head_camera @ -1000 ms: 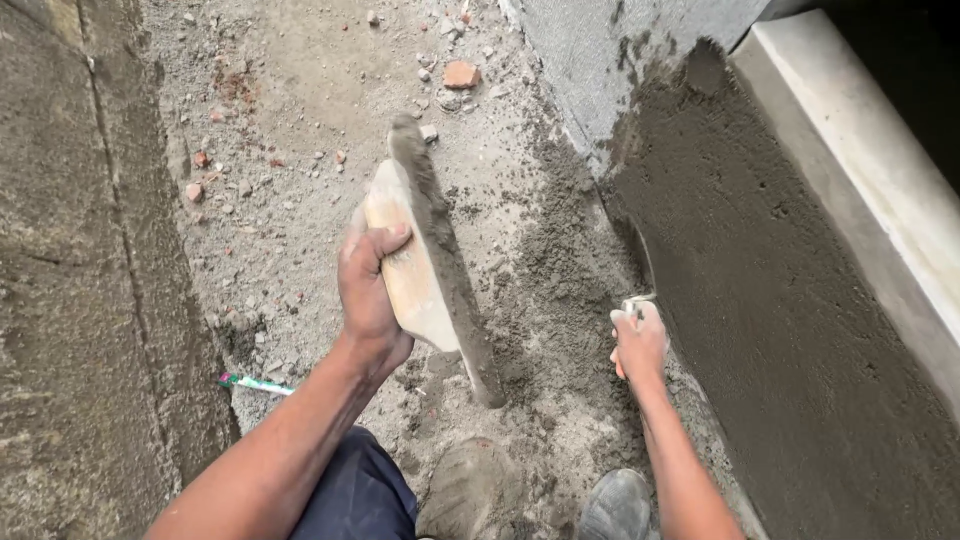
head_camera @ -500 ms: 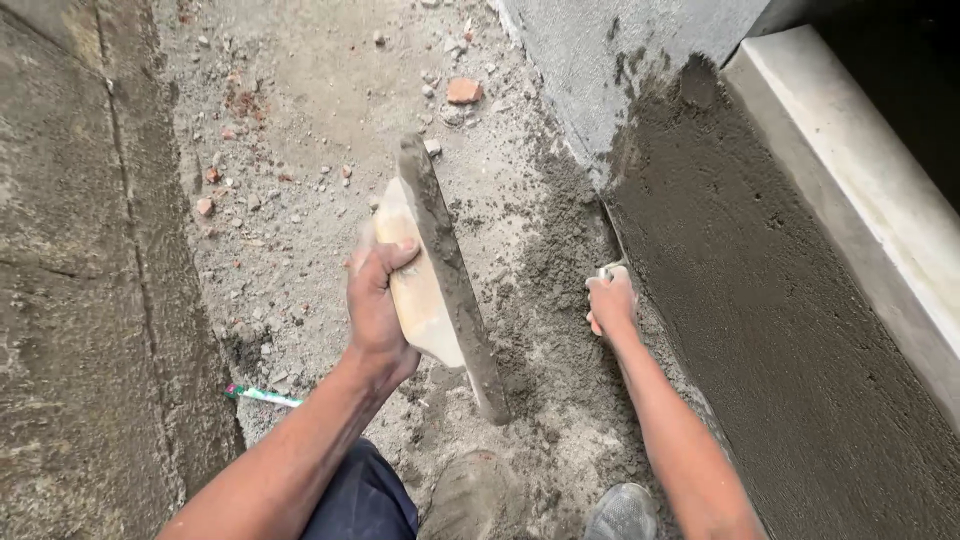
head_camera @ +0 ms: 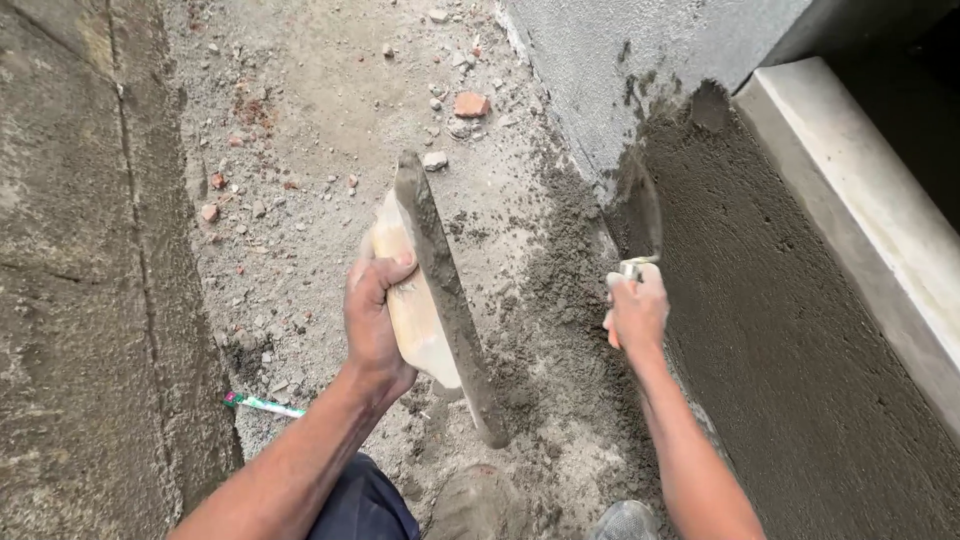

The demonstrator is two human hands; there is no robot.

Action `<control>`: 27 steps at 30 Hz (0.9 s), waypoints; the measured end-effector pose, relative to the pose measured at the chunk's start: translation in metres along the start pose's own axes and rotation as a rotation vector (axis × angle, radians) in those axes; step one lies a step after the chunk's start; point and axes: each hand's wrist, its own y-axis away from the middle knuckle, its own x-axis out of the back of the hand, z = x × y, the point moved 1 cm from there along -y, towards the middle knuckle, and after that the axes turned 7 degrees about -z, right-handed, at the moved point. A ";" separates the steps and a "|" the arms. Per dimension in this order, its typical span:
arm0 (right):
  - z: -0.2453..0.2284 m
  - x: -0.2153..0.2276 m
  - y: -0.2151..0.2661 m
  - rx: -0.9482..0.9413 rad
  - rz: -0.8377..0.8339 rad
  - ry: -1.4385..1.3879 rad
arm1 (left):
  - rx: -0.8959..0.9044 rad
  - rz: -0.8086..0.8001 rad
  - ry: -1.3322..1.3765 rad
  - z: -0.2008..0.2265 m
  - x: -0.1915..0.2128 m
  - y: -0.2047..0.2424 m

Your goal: The person kneels beside a window opening and applies cement mortar to the wall and sill edges using a trowel, then smooths the surface with a float. They scoop mortar from a basin, press it into the wall around the sill, and level the plaster along the sill edge.

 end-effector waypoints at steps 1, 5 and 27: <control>-0.012 0.004 0.007 -0.001 -0.010 -0.054 | 0.011 -0.012 0.034 0.003 -0.004 -0.001; -0.032 0.020 0.016 0.082 -0.055 -0.092 | 0.033 0.022 0.083 0.001 -0.007 -0.004; -0.060 0.008 0.052 0.126 0.032 -0.072 | 0.070 0.011 -0.071 -0.018 -0.013 -0.008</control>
